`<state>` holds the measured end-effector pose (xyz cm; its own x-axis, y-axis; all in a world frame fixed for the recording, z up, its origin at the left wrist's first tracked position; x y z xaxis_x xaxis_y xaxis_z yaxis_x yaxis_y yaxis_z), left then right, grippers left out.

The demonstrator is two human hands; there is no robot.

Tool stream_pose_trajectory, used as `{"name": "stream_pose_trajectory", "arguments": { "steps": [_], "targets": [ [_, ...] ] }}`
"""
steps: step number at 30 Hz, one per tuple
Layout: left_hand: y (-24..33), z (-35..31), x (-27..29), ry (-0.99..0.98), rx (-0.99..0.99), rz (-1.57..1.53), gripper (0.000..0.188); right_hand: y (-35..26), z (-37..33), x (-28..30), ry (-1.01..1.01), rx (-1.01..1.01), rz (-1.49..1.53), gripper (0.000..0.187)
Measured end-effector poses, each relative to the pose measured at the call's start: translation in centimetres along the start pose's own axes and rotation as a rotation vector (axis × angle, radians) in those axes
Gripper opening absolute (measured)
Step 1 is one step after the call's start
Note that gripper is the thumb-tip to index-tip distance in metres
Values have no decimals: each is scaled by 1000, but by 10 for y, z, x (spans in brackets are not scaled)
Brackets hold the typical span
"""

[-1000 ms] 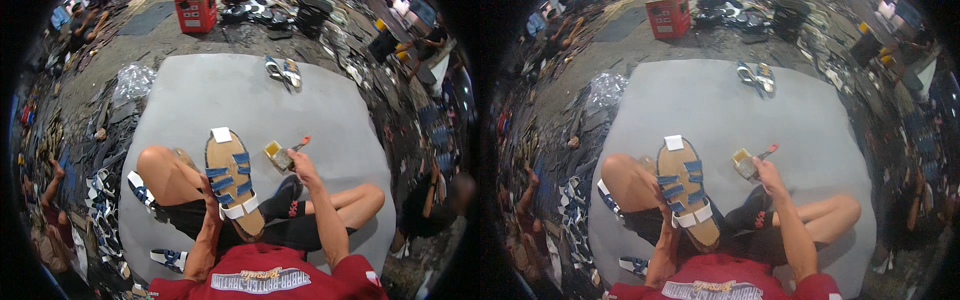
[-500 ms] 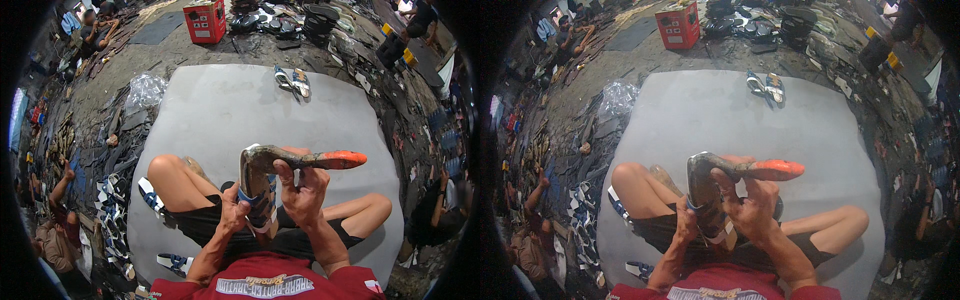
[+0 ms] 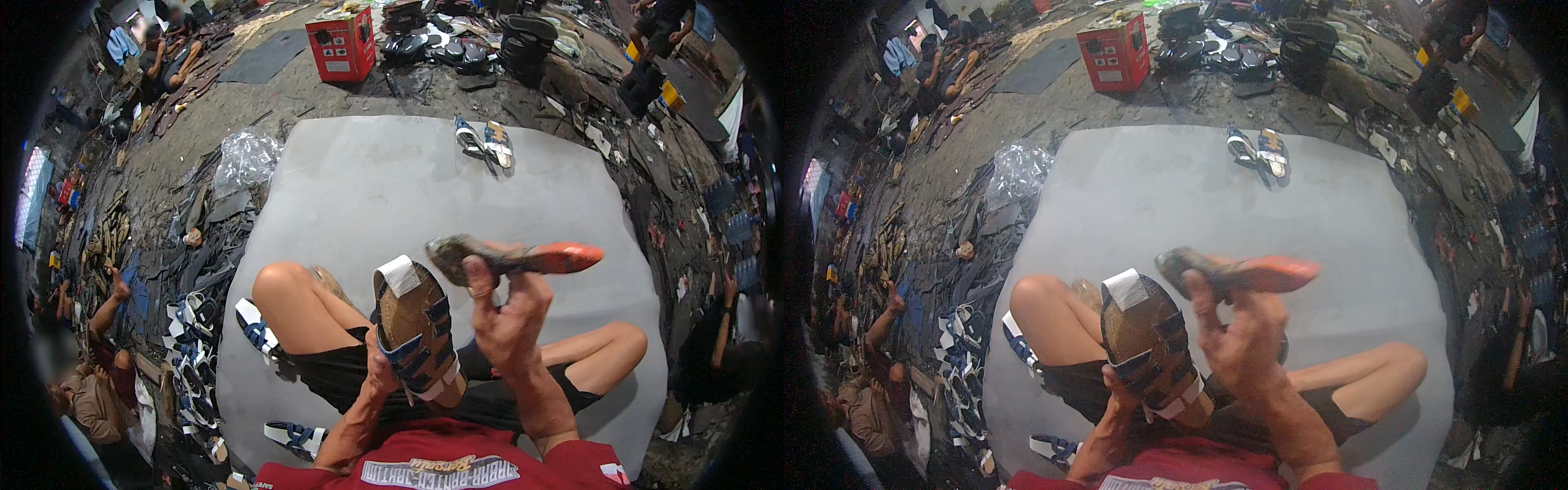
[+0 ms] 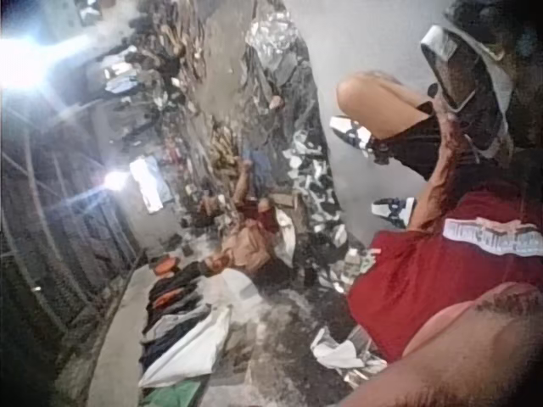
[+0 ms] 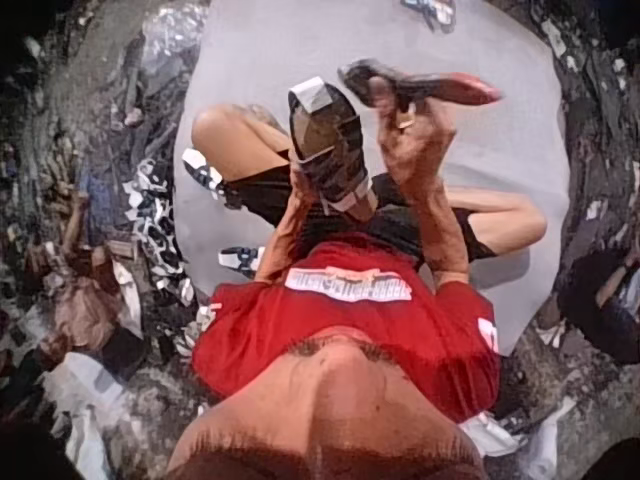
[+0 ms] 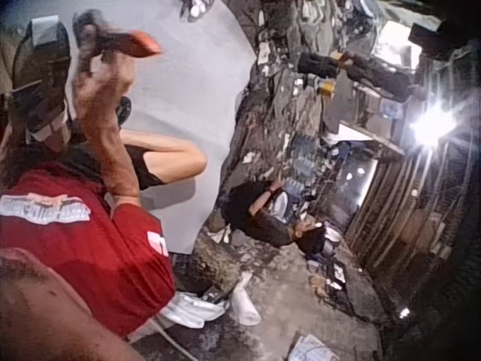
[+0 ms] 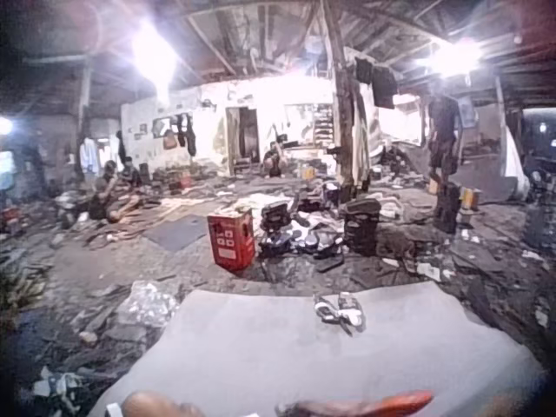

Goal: The person sits on a floor mat and applies glue to the soles of sandals using a brush. They repeatedly dip the brush into a small container, spread glue on the sole, and place the finished sandals aside. The person handles multiple sandals one at a time and continues the process across the clip.

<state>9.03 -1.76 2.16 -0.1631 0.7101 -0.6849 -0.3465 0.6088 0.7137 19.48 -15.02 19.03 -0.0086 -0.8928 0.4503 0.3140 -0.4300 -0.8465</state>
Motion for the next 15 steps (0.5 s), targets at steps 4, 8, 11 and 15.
{"name": "stream_pose_trajectory", "arguments": {
  "steps": [4, 8, 11, 15],
  "targets": [
    [-8, -2, 9, 0, 86, 18, 112, 1, -13, 2, -133, -73, 276, 21],
    [-15, -10, 27, 60, 178, -36, 110, -8, 2, -9, -38, 137, -35, 22],
    [-19, -18, 42, 98, 243, -99, 108, 13, 12, -2, -177, -133, 286, 20],
    [-30, -27, 46, 86, 342, -110, 106, -8, 1, -10, -239, 203, 90, 16]
  ]
}}
Point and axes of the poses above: each hand's wrist, its own z-axis towards the middle knuckle, its own x-axis out of the back of the hand, y = z × x, the point moved 10 cm from there along z, towards the middle knuckle, and after that the axes turned 13 degrees about -x, right-handed, at the moved point
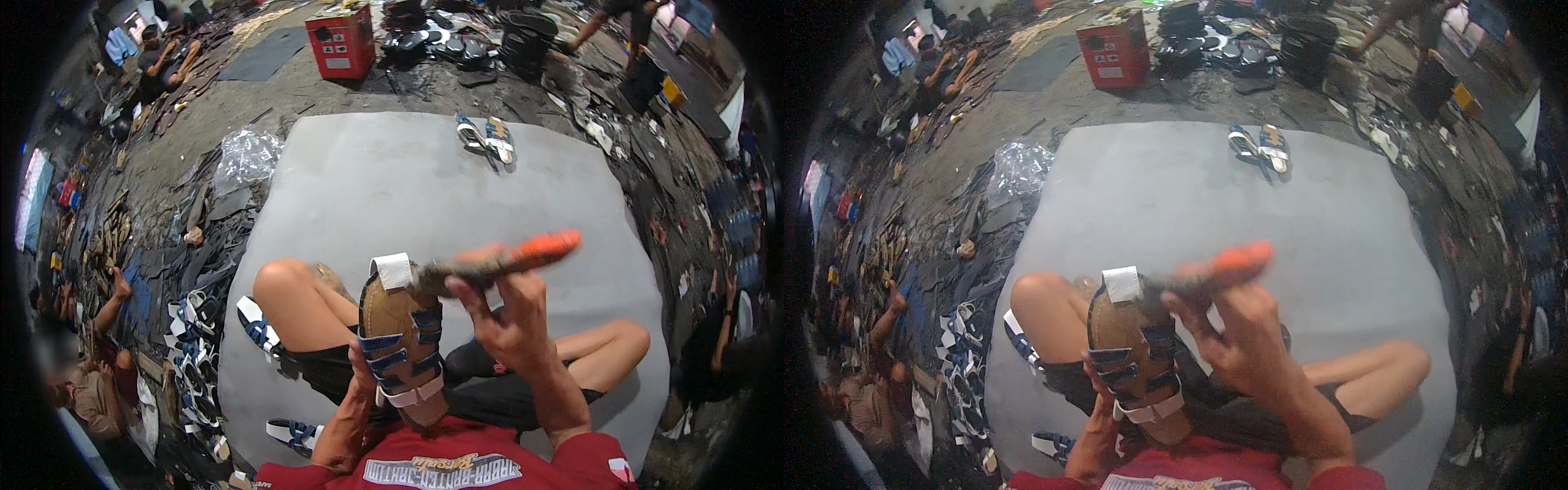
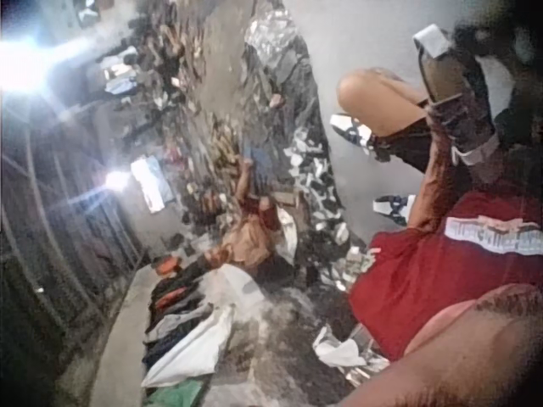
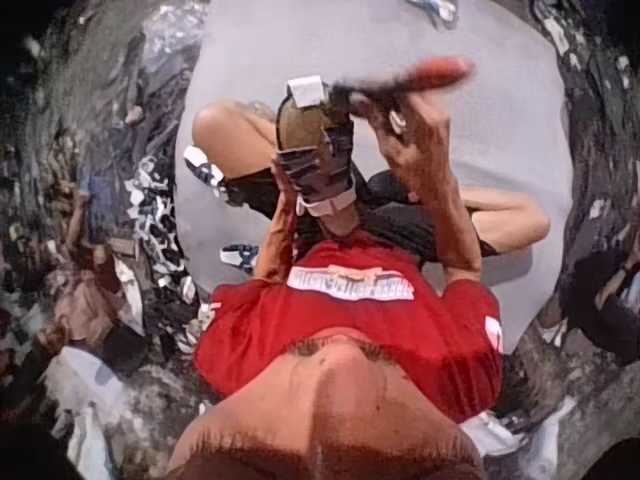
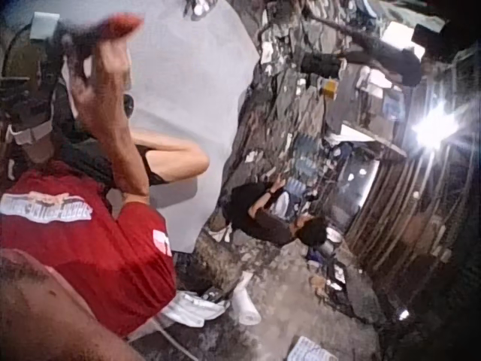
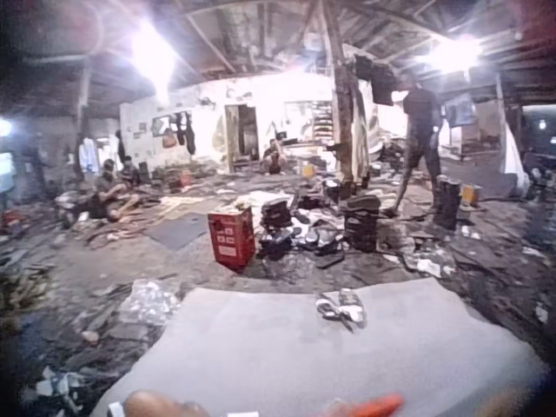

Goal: The person sits on a floor mat and applies glue to the soles of sandals using a brush. They repeatedly dip the brush into a small container, spread glue on the sole, and place the finished sandals aside. The person handles multiple sandals one at a time and continues the process across the clip.

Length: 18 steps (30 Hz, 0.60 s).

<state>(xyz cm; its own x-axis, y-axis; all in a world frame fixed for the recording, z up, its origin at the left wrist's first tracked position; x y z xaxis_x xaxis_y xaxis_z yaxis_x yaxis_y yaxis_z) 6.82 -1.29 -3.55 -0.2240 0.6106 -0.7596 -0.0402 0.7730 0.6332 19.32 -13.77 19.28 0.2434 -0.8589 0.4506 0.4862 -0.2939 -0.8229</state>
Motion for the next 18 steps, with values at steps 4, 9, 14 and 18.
{"name": "stream_pose_trajectory", "arguments": {
  "steps": [4, 9, 14, 18],
  "targets": [
    [-6, -7, 5, 9, 56, -1, 104, 12, 26, 14, 64, -101, 28, 19],
    [-3, -2, 11, 28, 63, -30, 102, 15, 17, -8, -172, -167, -38, 20],
    [1, 15, 28, 88, 35, -74, 100, 16, -17, -38, -457, -179, 64, 23],
    [21, 14, -5, -6, 9, 58, 91, 59, 4, -16, -288, -495, 395, 23]
  ]
}}
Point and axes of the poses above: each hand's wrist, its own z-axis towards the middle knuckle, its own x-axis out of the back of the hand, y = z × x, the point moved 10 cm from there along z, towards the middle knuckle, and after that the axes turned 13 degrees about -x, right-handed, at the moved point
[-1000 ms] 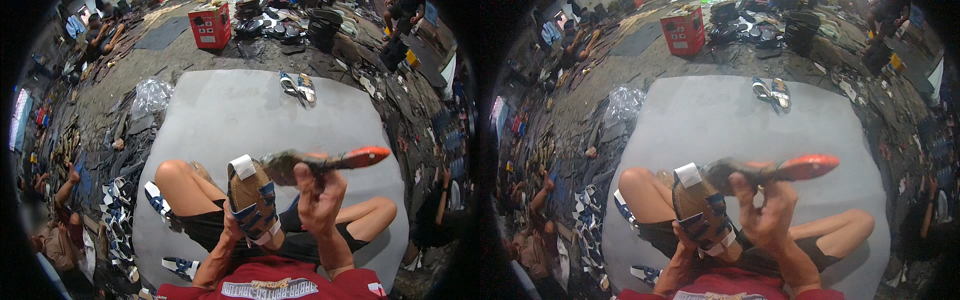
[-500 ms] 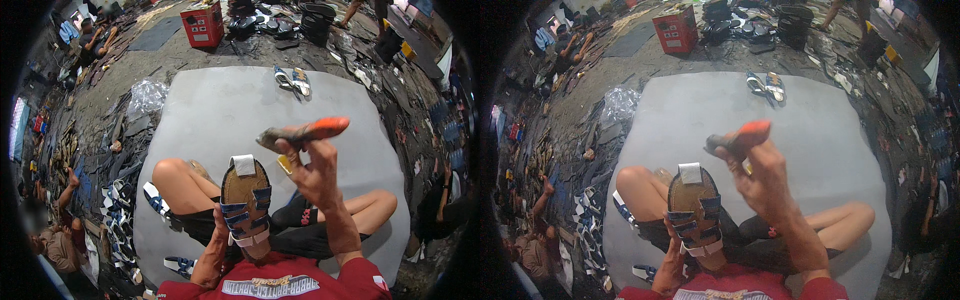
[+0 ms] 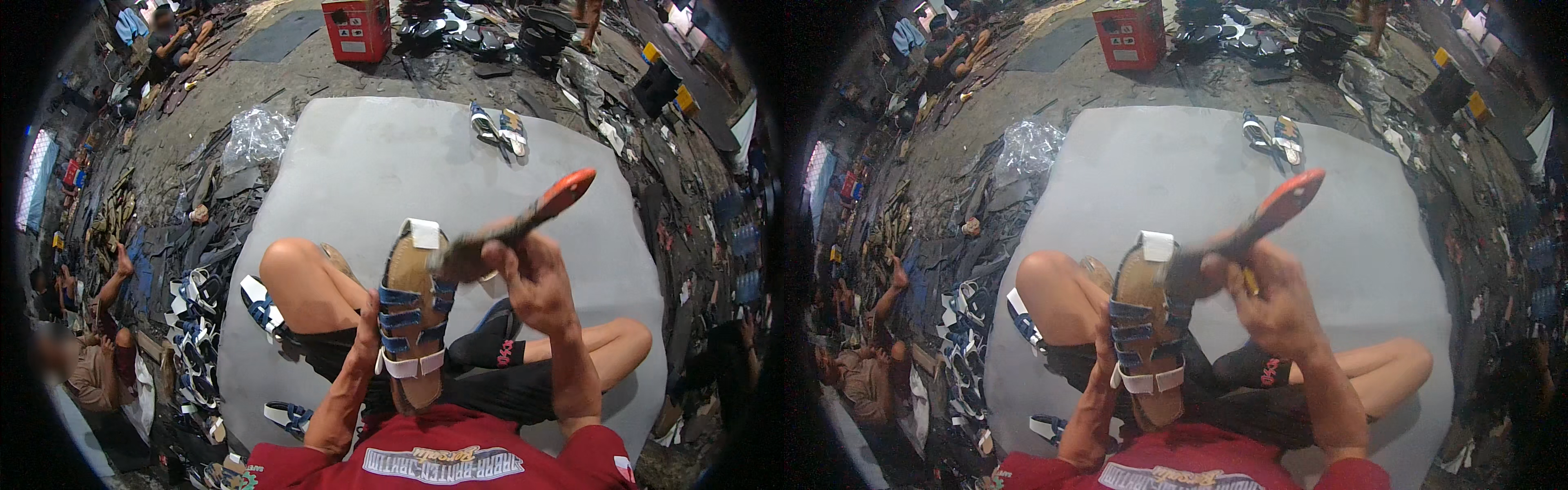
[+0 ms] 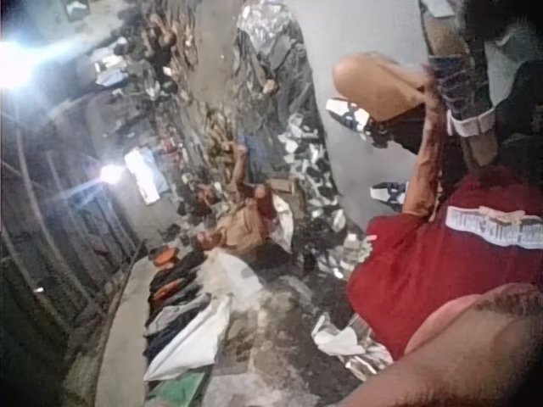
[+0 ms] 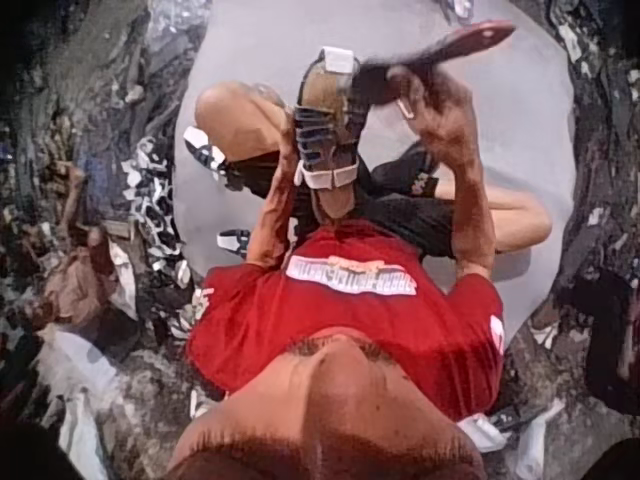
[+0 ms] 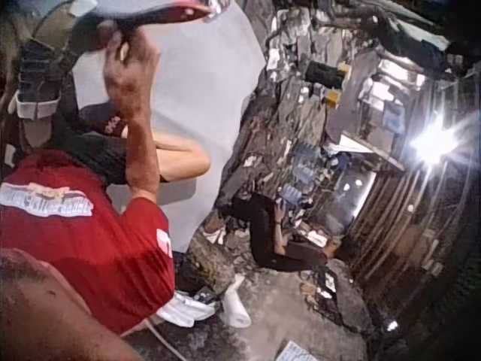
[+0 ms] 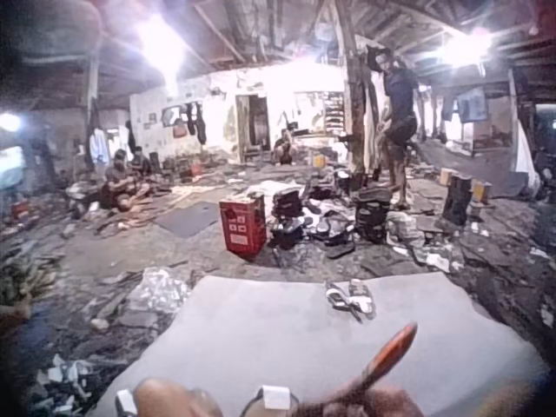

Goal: The person sits on a floor mat and applies glue to the soles of sandals using a brush. They repeatedly dip the brush into a small container, spread glue on the sole, and place the finished sandals aside. The person handles multiple sandals one at a time and continues the process across the clip.

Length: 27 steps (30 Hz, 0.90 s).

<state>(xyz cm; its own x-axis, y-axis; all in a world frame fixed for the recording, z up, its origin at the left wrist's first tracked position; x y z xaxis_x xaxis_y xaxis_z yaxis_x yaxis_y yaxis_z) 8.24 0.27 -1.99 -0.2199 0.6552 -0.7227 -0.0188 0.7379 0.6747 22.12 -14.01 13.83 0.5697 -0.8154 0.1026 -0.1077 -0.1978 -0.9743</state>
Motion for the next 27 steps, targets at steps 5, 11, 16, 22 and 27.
{"name": "stream_pose_trajectory", "arguments": {
  "steps": [5, 11, 16, 22, 27],
  "targets": [
    [-7, 7, -9, -49, -11, 230, 83, -14, 3, -50, -149, 294, -353, 29],
    [-4, 10, -12, -35, 28, -66, 75, -15, 4, -5, -86, 105, -39, 23],
    [-6, 11, -10, -63, 14, 77, 72, -17, 5, -46, -127, 343, -453, 22],
    [9, 8, 8, -31, 27, -127, 71, -9, -9, 3, -140, 272, -612, 17],
    [32, 6, -22, -66, -67, 184, 72, -31, -2, 11, -84, 274, -381, 20]
  ]
}}
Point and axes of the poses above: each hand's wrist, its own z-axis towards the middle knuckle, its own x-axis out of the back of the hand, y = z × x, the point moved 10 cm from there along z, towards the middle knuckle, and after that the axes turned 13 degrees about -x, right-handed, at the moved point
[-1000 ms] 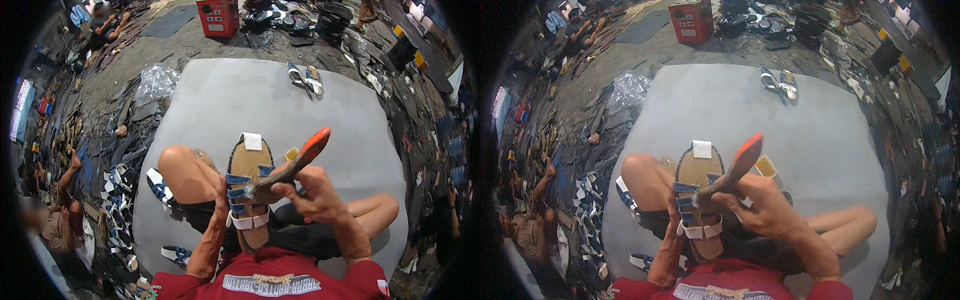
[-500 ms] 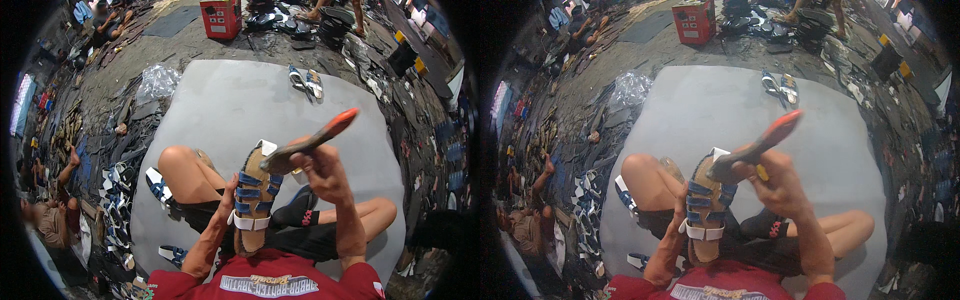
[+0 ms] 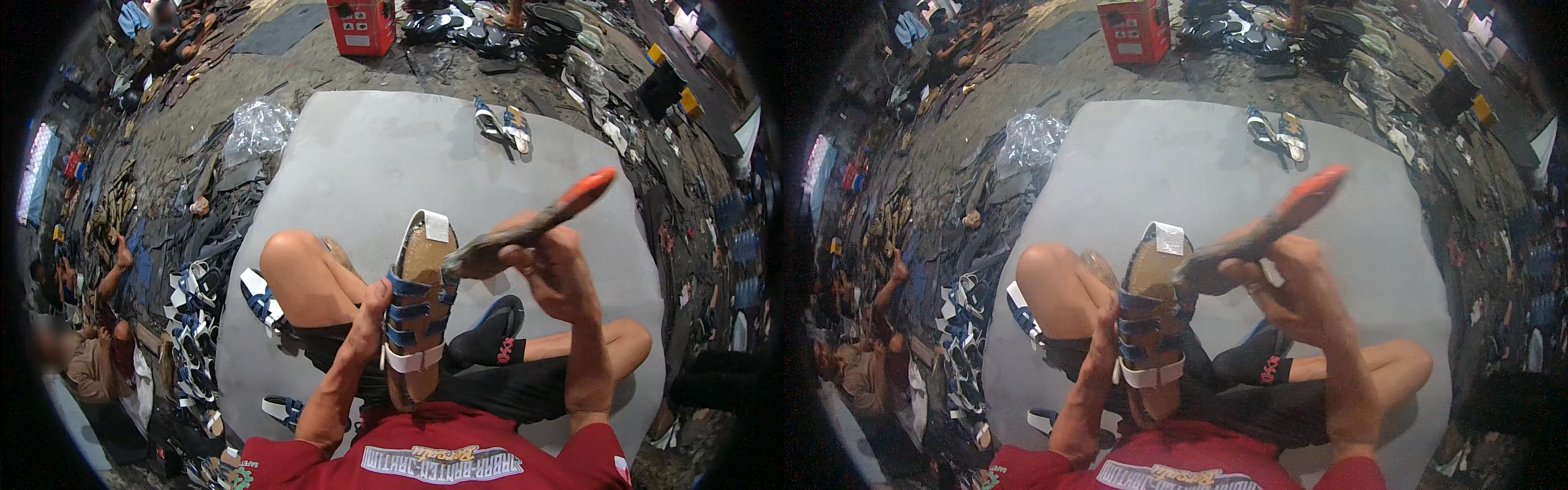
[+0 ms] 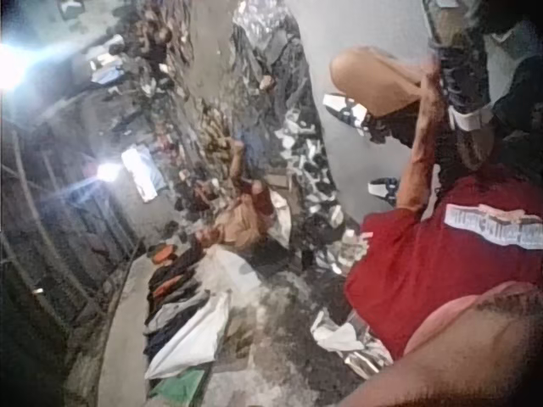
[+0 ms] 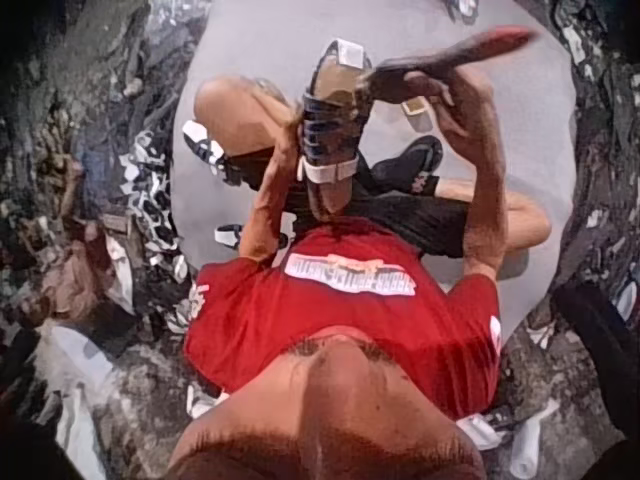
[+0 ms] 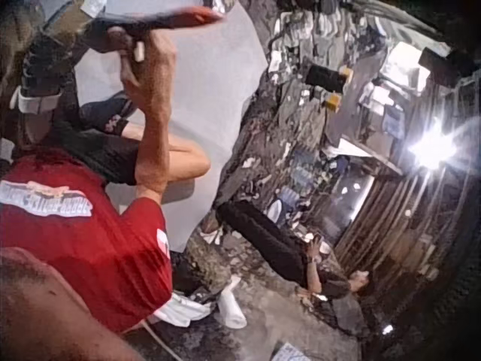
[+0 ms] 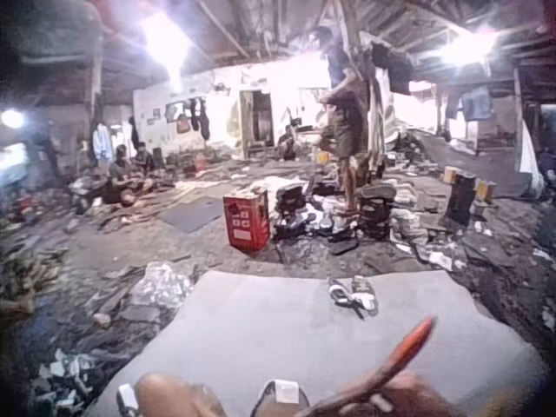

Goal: The person sits on a floor mat and applies glue to the soles of sandals using a brush. They repeatedly dip the brush into a small container, spread glue on the sole, and place the finished sandals aside. The person handles multiple sandals one at a time and continues the process across the clip.

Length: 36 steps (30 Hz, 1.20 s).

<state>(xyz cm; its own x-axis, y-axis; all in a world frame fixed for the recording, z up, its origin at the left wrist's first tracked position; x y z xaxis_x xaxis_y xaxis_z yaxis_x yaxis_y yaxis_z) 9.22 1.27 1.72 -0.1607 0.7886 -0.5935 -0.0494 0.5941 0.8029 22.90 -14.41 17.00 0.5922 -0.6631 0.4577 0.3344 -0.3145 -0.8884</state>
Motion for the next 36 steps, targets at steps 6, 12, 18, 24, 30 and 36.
{"name": "stream_pose_trajectory", "arguments": {
  "steps": [6, 12, 18, 24, 30, 36],
  "targets": [
    [-25, 17, -5, -144, -60, 581, 56, -19, 13, -62, 27, 193, 95, 19],
    [-33, 3, 21, 120, 111, 62, 65, 19, 15, -45, -79, 128, -64, 23],
    [-19, -2, 28, 31, -11, -585, 86, 49, 5, 9, -102, -17, -149, 19],
    [-25, 6, 13, 79, 18, -259, 74, 12, 20, -38, -104, 179, -10, 26],
    [-9, 3, 18, 85, -42, -425, 72, 25, 21, -2, -169, -59, 1, 29],
    [-14, 14, 7, 84, -9, -435, 71, 7, 7, -63, -126, 247, -58, 36]
  ]
}}
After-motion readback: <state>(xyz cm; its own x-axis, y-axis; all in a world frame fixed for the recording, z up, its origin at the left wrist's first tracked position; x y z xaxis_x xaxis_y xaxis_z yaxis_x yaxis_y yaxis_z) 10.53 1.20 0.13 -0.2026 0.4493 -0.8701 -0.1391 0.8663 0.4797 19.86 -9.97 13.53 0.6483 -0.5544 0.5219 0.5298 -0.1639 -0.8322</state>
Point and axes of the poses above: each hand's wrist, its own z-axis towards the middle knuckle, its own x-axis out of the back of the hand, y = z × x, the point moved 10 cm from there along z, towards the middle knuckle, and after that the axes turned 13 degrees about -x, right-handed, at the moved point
